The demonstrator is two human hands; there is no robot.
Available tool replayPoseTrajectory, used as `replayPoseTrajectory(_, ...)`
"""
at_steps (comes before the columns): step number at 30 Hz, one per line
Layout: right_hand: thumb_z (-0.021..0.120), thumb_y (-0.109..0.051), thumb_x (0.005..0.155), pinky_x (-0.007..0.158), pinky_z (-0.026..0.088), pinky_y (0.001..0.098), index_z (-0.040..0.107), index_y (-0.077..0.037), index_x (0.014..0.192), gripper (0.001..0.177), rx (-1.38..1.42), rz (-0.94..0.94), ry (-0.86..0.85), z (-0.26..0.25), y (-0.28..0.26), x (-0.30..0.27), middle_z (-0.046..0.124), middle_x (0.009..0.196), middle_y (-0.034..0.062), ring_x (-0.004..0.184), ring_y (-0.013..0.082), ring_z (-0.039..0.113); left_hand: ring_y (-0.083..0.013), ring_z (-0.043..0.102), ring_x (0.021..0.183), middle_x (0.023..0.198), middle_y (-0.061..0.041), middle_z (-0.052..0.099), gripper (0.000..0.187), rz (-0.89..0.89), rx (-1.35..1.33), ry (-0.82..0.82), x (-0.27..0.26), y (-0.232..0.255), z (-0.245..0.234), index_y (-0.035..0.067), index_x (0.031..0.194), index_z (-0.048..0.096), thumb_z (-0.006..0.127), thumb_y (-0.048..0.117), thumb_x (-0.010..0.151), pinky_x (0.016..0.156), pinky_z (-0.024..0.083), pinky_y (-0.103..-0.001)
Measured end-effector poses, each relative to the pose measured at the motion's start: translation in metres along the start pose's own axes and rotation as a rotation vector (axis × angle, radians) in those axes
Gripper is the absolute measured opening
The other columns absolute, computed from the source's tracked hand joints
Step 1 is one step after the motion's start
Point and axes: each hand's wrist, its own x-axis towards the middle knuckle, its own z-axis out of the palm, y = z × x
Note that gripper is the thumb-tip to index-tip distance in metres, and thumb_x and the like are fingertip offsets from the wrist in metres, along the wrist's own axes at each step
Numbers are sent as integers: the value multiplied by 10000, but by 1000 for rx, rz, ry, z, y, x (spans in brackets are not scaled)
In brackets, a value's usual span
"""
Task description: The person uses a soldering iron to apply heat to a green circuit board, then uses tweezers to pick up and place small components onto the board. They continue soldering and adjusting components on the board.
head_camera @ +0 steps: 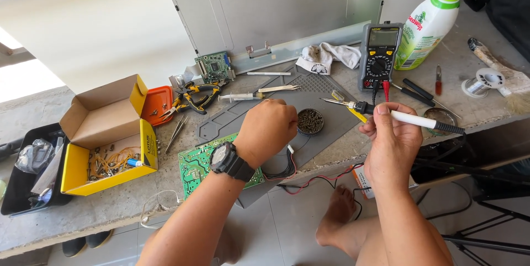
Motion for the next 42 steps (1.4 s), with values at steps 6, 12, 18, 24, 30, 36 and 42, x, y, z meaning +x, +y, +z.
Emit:
replayPoseTrajectory(6, 752, -213, 1218, 844, 722, 246, 681, -105, 1325, 168, -9, -1, -8, 0, -3, -1, 709, 942, 46, 779, 64, 730, -270, 748, 744, 762, -97, 781, 114, -9, -15, -6, -3, 0, -12, 128, 939, 913, 812, 177, 922, 614, 683, -403)
replayPoseTrajectory(12, 747, -201, 1217, 839, 721, 242, 675, -98, 1322, 164, -11, -2, -8, -1, -4, -2, 712, 937, 47, 775, 65, 730, -227, 740, 709, 749, -82, 785, 134, -33, -1, -13, -2, -5, 0, 140, 956, 927, 809, 199, 933, 588, 669, -365)
replayPoseTrajectory(18, 747, -197, 1219, 836, 728, 250, 681, -93, 1322, 160, 5, 6, -13, -4, -1, 1, 707, 938, 48, 767, 68, 724, -238, 740, 696, 752, -88, 785, 160, -56, -21, -5, -9, -13, -8, 121, 992, 929, 800, 213, 970, 594, 668, -361)
replayPoseTrajectory(24, 745, -202, 1206, 840, 744, 266, 704, -103, 1303, 145, 113, 88, -91, 2, 2, -5, 719, 950, 56, 785, 82, 738, -325, 739, 750, 777, -84, 726, 144, -146, -157, 109, -41, -15, -50, 91, 990, 861, 753, 184, 1012, 653, 637, -445)
replayPoseTrajectory(30, 722, -258, 1192, 872, 743, 372, 726, -122, 1312, 181, 327, 319, -391, 11, 6, -24, 834, 1068, 147, 938, 239, 851, -362, 683, 911, 934, -118, 677, 149, -346, -435, 354, -115, -32, -89, 84, 1044, 698, 664, 193, 1141, 791, 540, -481)
replayPoseTrajectory(36, 764, -159, 1139, 909, 725, 375, 773, -114, 1311, 178, 359, 447, -528, 18, 21, -52, 852, 1081, 165, 996, 297, 865, -177, 535, 850, 905, 0, 591, 221, -575, -581, 658, -175, -59, -88, 125, 987, 616, 616, 226, 1183, 776, 456, -375)
replayPoseTrajectory(42, 757, -81, 1107, 945, 713, 360, 765, -155, 1314, 221, 222, 412, -517, 28, 31, -60, 829, 1120, 120, 1000, 288, 847, -205, 560, 855, 925, -50, 604, 180, -450, -540, 805, -194, -58, -95, 93, 972, 598, 609, 117, 1150, 768, 457, -375)
